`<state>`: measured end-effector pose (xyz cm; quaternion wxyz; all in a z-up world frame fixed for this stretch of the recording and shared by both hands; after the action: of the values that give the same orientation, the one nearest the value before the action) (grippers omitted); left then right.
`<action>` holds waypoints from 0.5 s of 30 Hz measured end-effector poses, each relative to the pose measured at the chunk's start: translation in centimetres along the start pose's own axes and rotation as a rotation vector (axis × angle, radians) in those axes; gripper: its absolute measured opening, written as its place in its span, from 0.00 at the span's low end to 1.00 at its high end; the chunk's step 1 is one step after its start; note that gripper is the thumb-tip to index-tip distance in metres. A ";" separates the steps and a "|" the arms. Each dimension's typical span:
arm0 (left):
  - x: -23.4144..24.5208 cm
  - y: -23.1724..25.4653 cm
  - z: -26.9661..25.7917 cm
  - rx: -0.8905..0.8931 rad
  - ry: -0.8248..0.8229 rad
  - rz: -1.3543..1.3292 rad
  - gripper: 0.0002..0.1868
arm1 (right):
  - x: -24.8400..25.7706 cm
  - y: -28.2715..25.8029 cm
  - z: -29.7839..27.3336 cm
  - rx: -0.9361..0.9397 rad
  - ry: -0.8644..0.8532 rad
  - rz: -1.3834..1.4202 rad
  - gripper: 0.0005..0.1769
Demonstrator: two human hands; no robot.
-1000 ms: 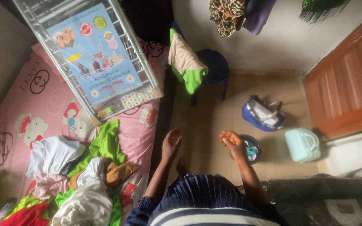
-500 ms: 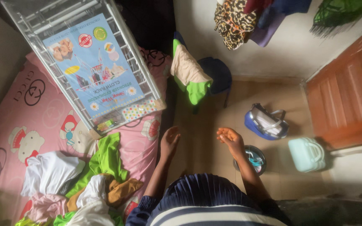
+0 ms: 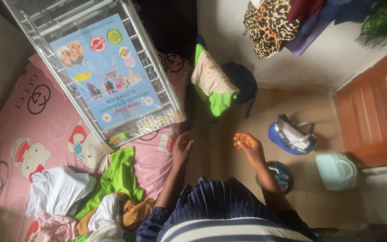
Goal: The person picks up several garments from a table, folds them individually by hand, and places them onto a bed before picking up a folded drying rack and moving it against a wall.
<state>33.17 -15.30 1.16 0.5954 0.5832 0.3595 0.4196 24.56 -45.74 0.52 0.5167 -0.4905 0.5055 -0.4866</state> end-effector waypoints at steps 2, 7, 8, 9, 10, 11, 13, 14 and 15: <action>0.8 -0.2 0.3 0.027 0.003 0.062 0.22 | -0.4 0.1 0.7 0.007 -0.012 -0.002 0.18; 1.8 0.2 0.3 0.039 0.015 -0.017 0.22 | -1.6 0.0 2.0 0.005 -0.025 -0.019 0.19; 2.0 0.4 0.2 0.037 0.005 0.015 0.22 | -1.7 0.0 2.2 0.006 -0.028 -0.013 0.19; 2.3 0.6 0.2 0.035 -0.005 0.048 0.21 | -1.8 -0.1 2.4 0.008 -0.030 -0.006 0.19; 2.4 0.7 0.2 0.058 -0.001 0.036 0.22 | -2.0 -0.1 2.7 0.011 -0.032 0.002 0.19; 2.6 0.6 0.3 0.081 0.003 0.025 0.22 | -2.1 -0.2 2.9 0.015 -0.034 0.010 0.19; 2.9 0.4 0.5 0.070 0.010 0.030 0.22 | -2.2 -0.2 3.5 0.014 -0.037 0.015 0.19; 3.2 0.3 0.7 0.037 0.012 0.046 0.22 | -2.3 -0.2 3.7 0.009 -0.037 0.012 0.19; 3.5 0.1 0.8 0.004 0.014 0.061 0.22 | -2.3 -0.2 4.1 0.004 -0.038 0.008 0.19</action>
<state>35.23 -12.41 1.55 0.5789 0.5921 0.3464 0.4408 28.58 -43.43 0.82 0.5289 -0.4967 0.4966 -0.4763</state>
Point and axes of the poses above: each hand's wrist, its own z-axis towards the middle knuckle, its own x-axis out of the back of the hand, y = z × x, the point moved 3 cm from there along z, towards the middle knuckle, and after that the axes turned 14 degrees about -y, right-handed, at the moved point
